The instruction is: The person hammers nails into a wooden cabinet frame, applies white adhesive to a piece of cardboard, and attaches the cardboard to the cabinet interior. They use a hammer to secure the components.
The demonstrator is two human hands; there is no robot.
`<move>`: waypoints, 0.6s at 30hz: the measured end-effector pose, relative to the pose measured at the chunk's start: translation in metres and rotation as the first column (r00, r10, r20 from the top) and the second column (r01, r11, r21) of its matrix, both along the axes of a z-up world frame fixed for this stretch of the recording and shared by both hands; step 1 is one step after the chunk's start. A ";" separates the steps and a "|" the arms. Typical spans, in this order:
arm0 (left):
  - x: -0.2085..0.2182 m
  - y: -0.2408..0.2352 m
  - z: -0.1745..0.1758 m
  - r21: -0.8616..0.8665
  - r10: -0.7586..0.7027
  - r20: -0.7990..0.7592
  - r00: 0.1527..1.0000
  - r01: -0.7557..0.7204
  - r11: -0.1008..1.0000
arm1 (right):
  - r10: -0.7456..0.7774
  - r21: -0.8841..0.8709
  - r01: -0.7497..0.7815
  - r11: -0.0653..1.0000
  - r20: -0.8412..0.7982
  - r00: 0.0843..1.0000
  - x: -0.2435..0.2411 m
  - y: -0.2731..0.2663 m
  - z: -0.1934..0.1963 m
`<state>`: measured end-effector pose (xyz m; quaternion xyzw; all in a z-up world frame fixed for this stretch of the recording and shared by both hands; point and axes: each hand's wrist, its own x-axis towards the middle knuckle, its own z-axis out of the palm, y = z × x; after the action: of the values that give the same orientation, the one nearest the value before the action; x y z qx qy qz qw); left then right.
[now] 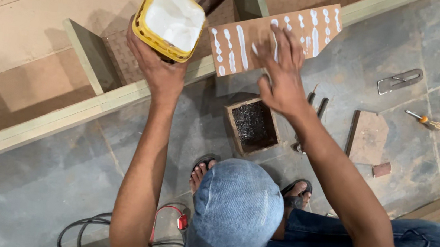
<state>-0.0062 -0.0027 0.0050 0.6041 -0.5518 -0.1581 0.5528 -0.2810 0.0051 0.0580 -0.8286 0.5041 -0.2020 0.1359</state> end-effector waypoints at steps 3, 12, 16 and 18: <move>-0.001 -0.001 0.002 -0.015 0.002 -0.004 1.000 -0.002 1.000 | -0.025 0.007 0.025 1.000 -0.057 0.998 0.002 -0.028 -0.003; -0.001 -0.004 -0.004 -0.037 0.016 0.044 0.999 -0.015 0.999 | -0.014 0.076 0.026 0.997 -0.152 0.988 0.004 -0.025 -0.006; 0.000 -0.002 -0.005 -0.041 0.006 0.032 0.999 -0.005 0.999 | -0.010 0.113 0.028 0.993 -0.158 0.987 -0.001 -0.002 -0.001; 0.000 -0.001 -0.005 -0.028 0.008 0.027 1.000 -0.007 1.000 | -0.001 0.112 0.020 0.994 -0.164 0.986 -0.003 0.010 0.000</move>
<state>-0.0057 -0.0037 0.0001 0.6007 -0.5590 -0.1401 0.5541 -0.2844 0.0149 0.0579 -0.8307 0.5286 -0.1049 0.1397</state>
